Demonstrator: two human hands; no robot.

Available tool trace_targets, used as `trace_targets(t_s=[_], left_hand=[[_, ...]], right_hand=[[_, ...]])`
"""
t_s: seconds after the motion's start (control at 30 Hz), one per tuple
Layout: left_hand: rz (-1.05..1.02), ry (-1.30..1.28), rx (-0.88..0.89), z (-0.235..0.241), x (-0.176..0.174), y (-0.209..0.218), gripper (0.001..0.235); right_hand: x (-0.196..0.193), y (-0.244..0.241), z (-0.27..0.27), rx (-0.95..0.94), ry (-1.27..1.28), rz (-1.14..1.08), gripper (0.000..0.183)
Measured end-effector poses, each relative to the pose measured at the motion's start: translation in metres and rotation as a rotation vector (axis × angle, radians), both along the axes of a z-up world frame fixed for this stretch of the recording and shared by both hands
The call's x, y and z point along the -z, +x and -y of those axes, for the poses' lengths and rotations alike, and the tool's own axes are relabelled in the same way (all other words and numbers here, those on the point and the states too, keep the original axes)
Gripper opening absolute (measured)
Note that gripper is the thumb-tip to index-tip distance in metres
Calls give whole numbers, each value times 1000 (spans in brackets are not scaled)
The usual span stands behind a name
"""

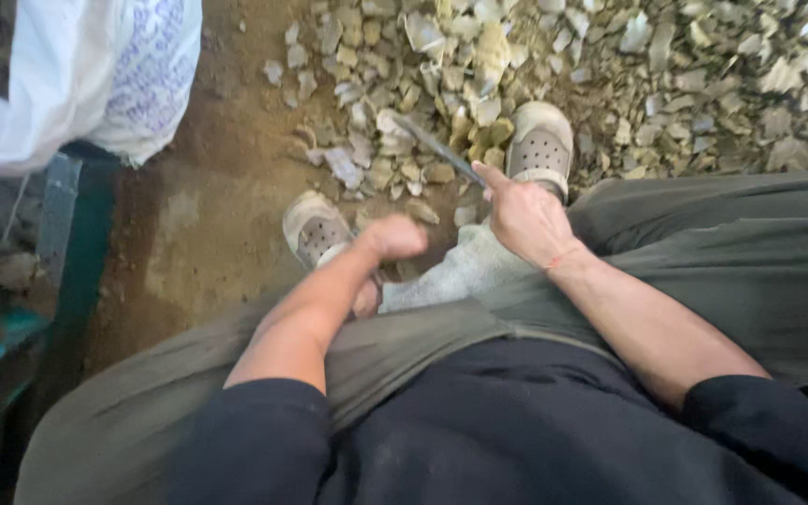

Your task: The person sits on the ground and uses a metal rod to push and gather shell fragments into a pile. They then use their hands to collect the fragments and place them into a white sack nearby.

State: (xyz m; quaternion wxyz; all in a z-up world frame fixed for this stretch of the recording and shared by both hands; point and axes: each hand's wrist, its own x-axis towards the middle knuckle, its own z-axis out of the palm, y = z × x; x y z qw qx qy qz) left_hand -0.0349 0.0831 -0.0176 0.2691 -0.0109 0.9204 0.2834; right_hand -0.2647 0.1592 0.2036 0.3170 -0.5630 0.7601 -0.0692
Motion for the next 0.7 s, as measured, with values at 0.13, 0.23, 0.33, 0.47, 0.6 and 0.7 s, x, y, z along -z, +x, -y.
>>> trace_targets(t_s=[0.13, 0.23, 0.33, 0.47, 0.6, 0.7], left_hand=[[-252, -130, -197, 57, -12, 18, 12], [-346, -128, -133, 61, -32, 15, 16], [-36, -53, 159, 19, -35, 7, 13], [111, -49, 174, -41, -9, 0, 21], [129, -130, 195, -40, 24, 6, 22], [114, -146, 152, -32, 30, 19, 21]], right_hand=[[-13, 4, 16, 26, 174, -26, 45], [-25, -2, 21, -5, 125, -34, 44], [-29, -2, 19, -25, 66, -47, 41], [-29, -8, 8, -63, 123, -92, 41], [-33, -6, 7, -113, 36, -101, 34], [-34, 3, 16, -34, 105, -75, 36]])
